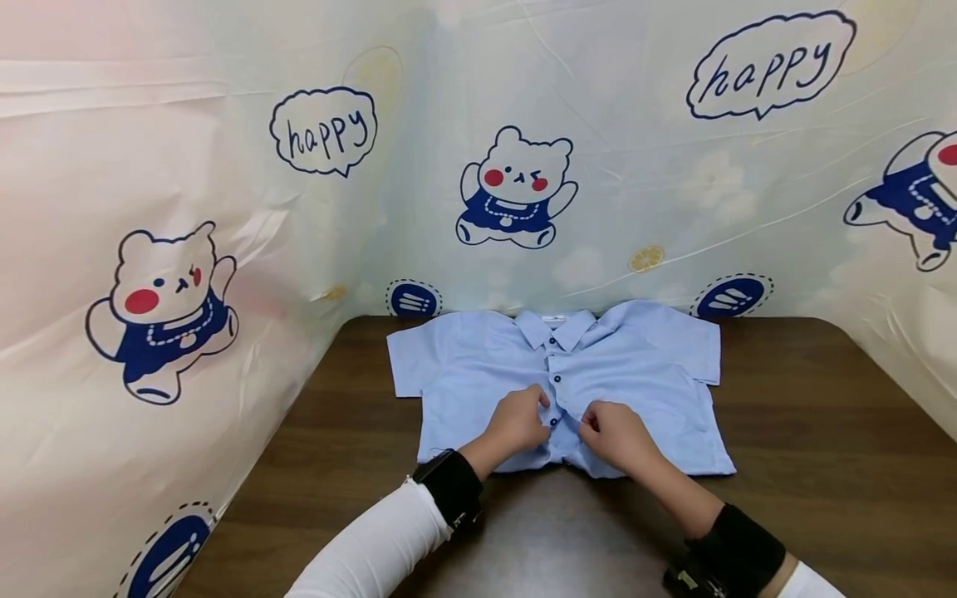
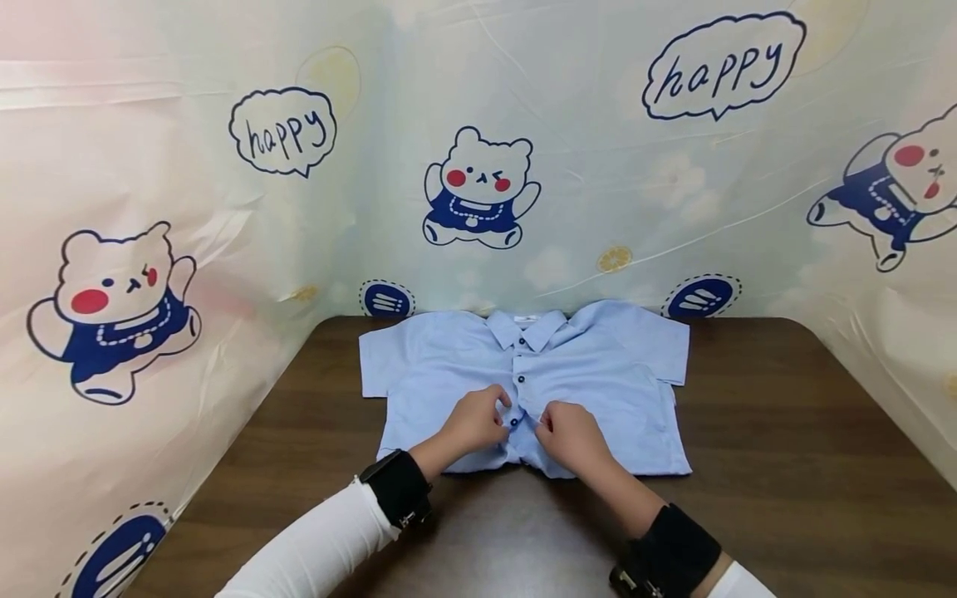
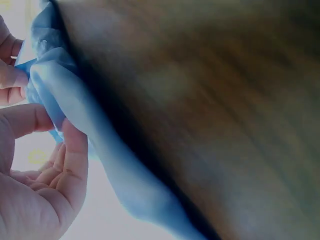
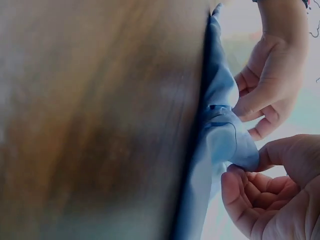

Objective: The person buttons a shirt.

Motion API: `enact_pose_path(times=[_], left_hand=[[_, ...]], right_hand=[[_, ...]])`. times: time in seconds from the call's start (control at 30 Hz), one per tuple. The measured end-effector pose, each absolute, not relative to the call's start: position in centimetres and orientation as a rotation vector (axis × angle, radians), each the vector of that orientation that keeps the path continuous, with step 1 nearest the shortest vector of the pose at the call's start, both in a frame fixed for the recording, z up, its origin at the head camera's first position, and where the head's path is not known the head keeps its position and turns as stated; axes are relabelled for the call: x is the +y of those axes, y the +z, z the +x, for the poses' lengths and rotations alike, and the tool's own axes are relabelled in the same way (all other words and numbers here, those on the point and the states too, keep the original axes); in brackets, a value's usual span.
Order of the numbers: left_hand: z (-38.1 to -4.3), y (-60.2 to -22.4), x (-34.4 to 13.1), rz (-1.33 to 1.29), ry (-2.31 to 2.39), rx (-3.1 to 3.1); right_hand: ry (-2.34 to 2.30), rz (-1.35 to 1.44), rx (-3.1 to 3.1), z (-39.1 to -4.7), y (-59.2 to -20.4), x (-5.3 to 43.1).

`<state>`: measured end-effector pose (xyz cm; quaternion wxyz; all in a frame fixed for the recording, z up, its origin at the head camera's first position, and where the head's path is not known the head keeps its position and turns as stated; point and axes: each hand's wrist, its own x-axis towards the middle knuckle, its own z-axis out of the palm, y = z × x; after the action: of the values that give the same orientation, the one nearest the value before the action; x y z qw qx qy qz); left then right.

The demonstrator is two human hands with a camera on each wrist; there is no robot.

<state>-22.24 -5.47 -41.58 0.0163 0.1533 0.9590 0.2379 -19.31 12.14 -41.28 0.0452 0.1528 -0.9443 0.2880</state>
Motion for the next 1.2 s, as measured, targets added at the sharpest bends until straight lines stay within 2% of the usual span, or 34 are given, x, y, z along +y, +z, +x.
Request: enact_pose_path(times=[0.3, 0.7, 0.83, 1.0, 1.2], left_hand=[[-22.7, -41.8, -4.6, 0.689, 0.624, 3.014], [-22.3, -41.3, -4.6, 0.68, 0.576, 3.068], [-22.2, -40.8, -5.5, 0.571, 0.918, 2.988], [-22.0, -39.8, -6.0, 0.236, 1.439, 2.583], [-22.0, -39.6, -5.9, 0.02, 1.673, 2.303]], right_hand=[[1.128, 0.405, -2.886, -19.7, -41.4, 12.0], [1.489, 0.347, -2.865, -19.9, -41.5, 11.9], [1.631, 0.3, -2.822, -20.0, -41.4, 11.8], [1.717, 0.281, -2.718, -20.2, -41.1, 11.8], [1.773, 0.327, -2.616, -20.0, -40.7, 11.5]])
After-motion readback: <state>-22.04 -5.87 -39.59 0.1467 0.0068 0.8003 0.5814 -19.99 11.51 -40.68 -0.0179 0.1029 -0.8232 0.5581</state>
